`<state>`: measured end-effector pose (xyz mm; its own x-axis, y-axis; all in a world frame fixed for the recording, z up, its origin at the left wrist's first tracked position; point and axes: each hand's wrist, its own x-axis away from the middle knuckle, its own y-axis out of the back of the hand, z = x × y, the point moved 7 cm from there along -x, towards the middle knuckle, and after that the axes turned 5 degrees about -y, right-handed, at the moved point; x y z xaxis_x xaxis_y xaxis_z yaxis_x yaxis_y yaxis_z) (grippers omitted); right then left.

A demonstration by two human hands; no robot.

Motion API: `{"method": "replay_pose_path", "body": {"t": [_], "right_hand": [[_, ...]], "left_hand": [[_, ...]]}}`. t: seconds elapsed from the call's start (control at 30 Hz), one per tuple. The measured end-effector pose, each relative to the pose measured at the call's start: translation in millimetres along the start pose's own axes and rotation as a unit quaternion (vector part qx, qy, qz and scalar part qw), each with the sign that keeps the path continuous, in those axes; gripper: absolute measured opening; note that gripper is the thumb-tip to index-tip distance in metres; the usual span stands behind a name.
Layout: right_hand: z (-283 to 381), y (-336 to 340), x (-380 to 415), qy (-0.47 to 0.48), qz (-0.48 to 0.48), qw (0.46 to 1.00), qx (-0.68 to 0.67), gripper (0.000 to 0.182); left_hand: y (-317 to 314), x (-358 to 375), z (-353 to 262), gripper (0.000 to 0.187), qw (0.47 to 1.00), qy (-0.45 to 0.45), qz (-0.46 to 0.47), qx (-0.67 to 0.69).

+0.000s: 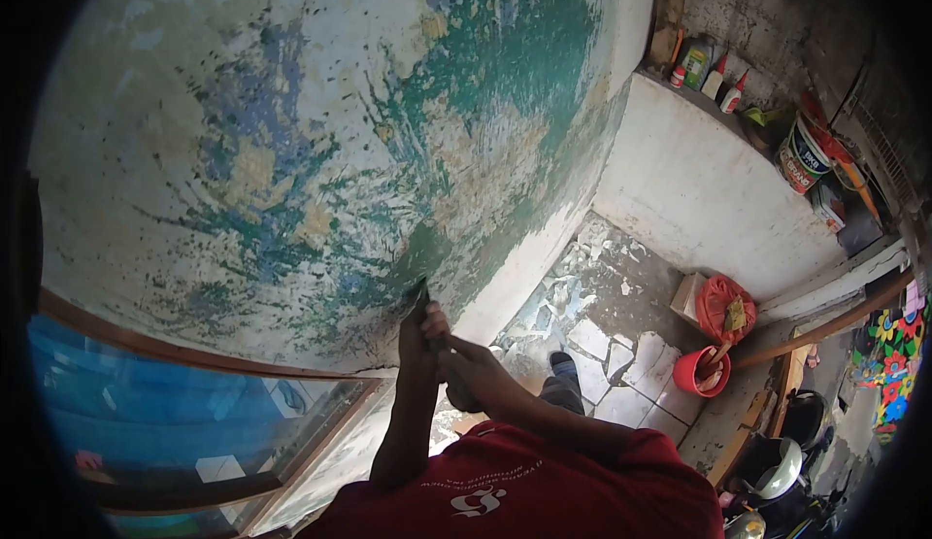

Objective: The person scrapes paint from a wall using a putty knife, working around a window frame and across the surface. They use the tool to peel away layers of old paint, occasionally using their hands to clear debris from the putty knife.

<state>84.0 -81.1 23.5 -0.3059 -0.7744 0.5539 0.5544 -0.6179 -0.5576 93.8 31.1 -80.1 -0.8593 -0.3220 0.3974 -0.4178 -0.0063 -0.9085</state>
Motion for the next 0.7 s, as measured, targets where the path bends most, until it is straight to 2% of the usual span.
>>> {"method": "replay_pose_path", "body": {"t": [0.03,0.13,0.17,0.27,0.3,0.4,0.43,0.53,0.57,0.67,0.7], "right_hand": [[-5.9,0.0,-4.0,-0.005,0.040,0.999,-0.001,0.017],[-12.1,8.7,-20.4,-0.007,0.032,0.998,-0.045,0.019],[-14.7,17.2,-26.2,-0.018,0.043,0.998,-0.038,0.037],[-12.0,18.1,-16.0,-0.012,0.025,0.999,-0.025,0.028],[-3.8,10.2,-7.9,-0.032,0.052,0.998,-0.027,0.027],[-14.1,21.9,-42.2,-0.011,0.050,0.997,-0.062,0.031],[-11.2,27.9,-48.3,0.002,0.059,0.996,-0.060,0.031],[-11.5,28.8,-28.1,0.018,0.023,1.000,0.001,0.027],[1.0,15.1,-7.9,-0.009,0.061,0.998,-0.018,0.026],[-0.5,21.3,-19.6,-0.006,0.067,0.998,0.018,0.028],[-8.1,32.9,-33.0,-0.008,0.015,1.000,-0.021,0.028]], "left_hand": [[-1.6,3.9,-3.7,0.019,1.000,-0.018,0.011,-0.003],[13.4,-12.0,1.5,0.019,0.998,0.014,-0.053,-0.026],[14.1,-14.2,5.7,0.019,0.995,0.001,-0.101,-0.019],[-7.2,2.6,5.5,0.019,0.996,-0.055,-0.071,-0.023],[-13.3,3.6,1.0,0.013,0.998,-0.058,0.006,-0.010],[8.4,-23.7,6.8,0.014,0.995,0.074,-0.017,0.061],[12.8,-31.4,11.2,0.015,0.994,0.089,-0.039,0.053],[-4.6,-10.6,8.6,0.017,0.997,-0.021,-0.070,-0.002],[-25.0,4.8,2.6,0.015,0.995,-0.075,-0.035,-0.052],[-0.8,-13.6,3.5,0.014,0.999,-0.013,-0.018,-0.046],[-0.3,-18.7,10.5,0.013,0.998,0.007,-0.022,-0.051]]}}
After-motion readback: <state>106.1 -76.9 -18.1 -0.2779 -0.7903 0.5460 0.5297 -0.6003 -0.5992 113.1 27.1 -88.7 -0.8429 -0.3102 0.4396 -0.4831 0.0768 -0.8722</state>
